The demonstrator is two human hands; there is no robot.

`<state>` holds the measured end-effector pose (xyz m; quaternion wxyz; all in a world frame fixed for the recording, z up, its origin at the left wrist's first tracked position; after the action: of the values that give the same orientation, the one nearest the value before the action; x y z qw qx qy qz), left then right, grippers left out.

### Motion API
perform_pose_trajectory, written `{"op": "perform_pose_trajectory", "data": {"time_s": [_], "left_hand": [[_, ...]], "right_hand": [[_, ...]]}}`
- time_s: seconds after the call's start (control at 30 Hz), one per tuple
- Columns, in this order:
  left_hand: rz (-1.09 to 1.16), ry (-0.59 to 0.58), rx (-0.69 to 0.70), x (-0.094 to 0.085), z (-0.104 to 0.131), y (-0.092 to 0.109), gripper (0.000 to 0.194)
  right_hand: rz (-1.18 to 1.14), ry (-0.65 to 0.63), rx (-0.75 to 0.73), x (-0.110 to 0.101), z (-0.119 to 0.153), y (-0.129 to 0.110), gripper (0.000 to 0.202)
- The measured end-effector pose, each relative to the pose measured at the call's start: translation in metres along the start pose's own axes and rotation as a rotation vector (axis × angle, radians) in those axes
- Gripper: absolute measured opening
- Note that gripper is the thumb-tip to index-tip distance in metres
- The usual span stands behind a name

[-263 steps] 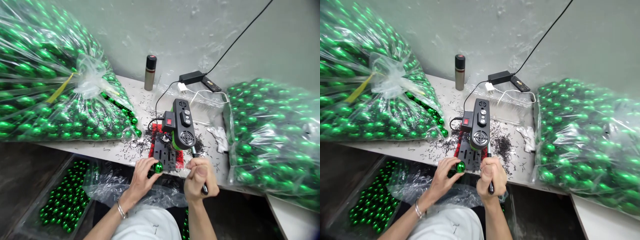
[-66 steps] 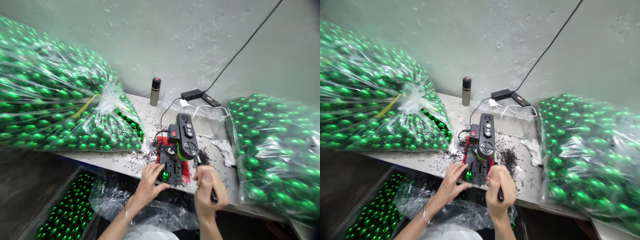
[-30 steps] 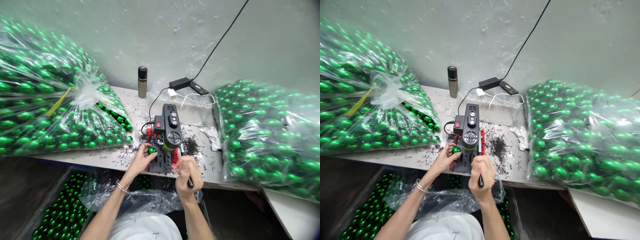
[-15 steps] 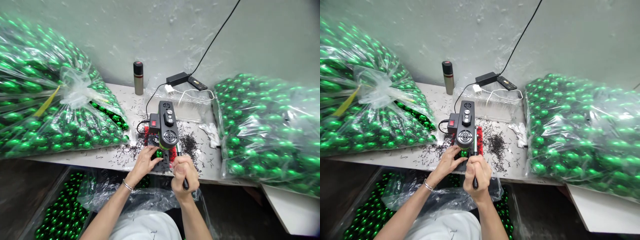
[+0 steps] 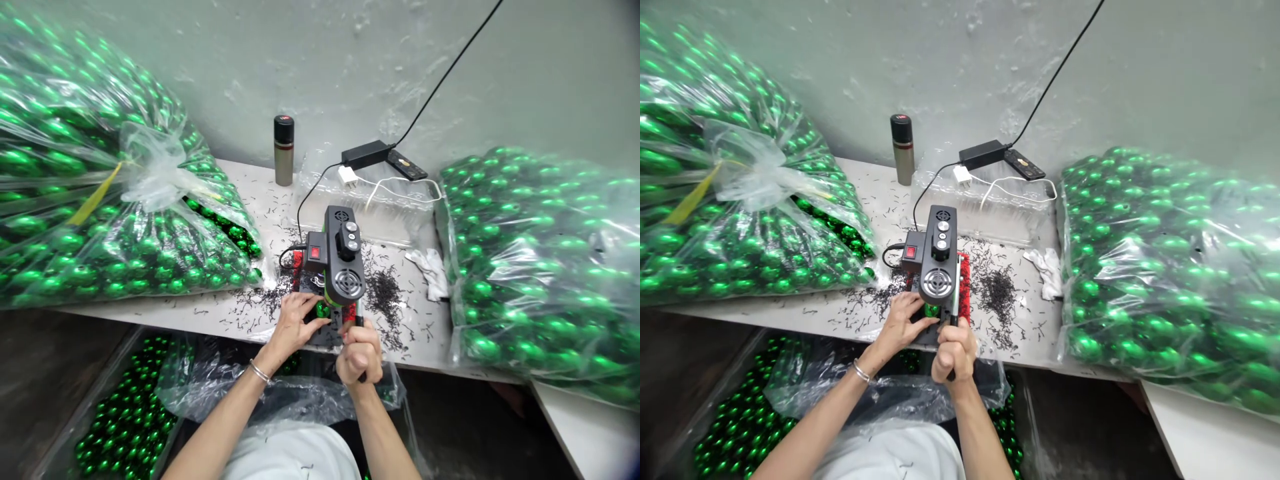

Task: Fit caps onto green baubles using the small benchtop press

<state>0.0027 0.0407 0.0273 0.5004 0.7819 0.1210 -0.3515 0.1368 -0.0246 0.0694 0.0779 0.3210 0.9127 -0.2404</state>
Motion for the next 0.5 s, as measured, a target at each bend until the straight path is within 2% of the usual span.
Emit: {"op": "perform_pose_trajectory", "data": {"time_s": [0.17, 0.27, 0.37, 0.4, 0.5], "left_hand": [[0.023, 0.0, 0.014, 0.0, -0.001, 0.002, 0.033], [0.037, 0.024, 0.01, 0.003, -0.003, 0.002, 0.039], [0.051, 0.019, -0.006, 0.005, -0.007, 0.002, 0.044], [0.059, 0.017, -0.018, 0.004, -0.006, 0.002, 0.044], [0.073, 0.055, -0.066, -0.008, 0.006, 0.005, 0.043]], "right_hand": [[0.018, -0.093, -0.055, 0.001, 0.001, 0.004, 0.03], [0.002, -0.065, -0.027, -0.006, -0.006, 0.001, 0.033], [-0.026, -0.036, 0.047, -0.019, -0.028, -0.009, 0.035], [-0.049, -0.068, 0.085, -0.022, -0.038, -0.013, 0.037], [-0.098, -0.024, 0.258, -0.033, -0.065, -0.019, 0.037]]}}
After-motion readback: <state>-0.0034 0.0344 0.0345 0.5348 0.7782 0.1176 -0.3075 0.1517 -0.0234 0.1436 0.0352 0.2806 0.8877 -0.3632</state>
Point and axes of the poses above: each hand's wrist, its own z-axis away from the middle knuckle, its own x-axis out of the palm, y = z × x, the point moved 4 cm from there along -z, towards the middle knuckle, and after that the axes turned 11 degrees about -y, right-handed, at the moved point
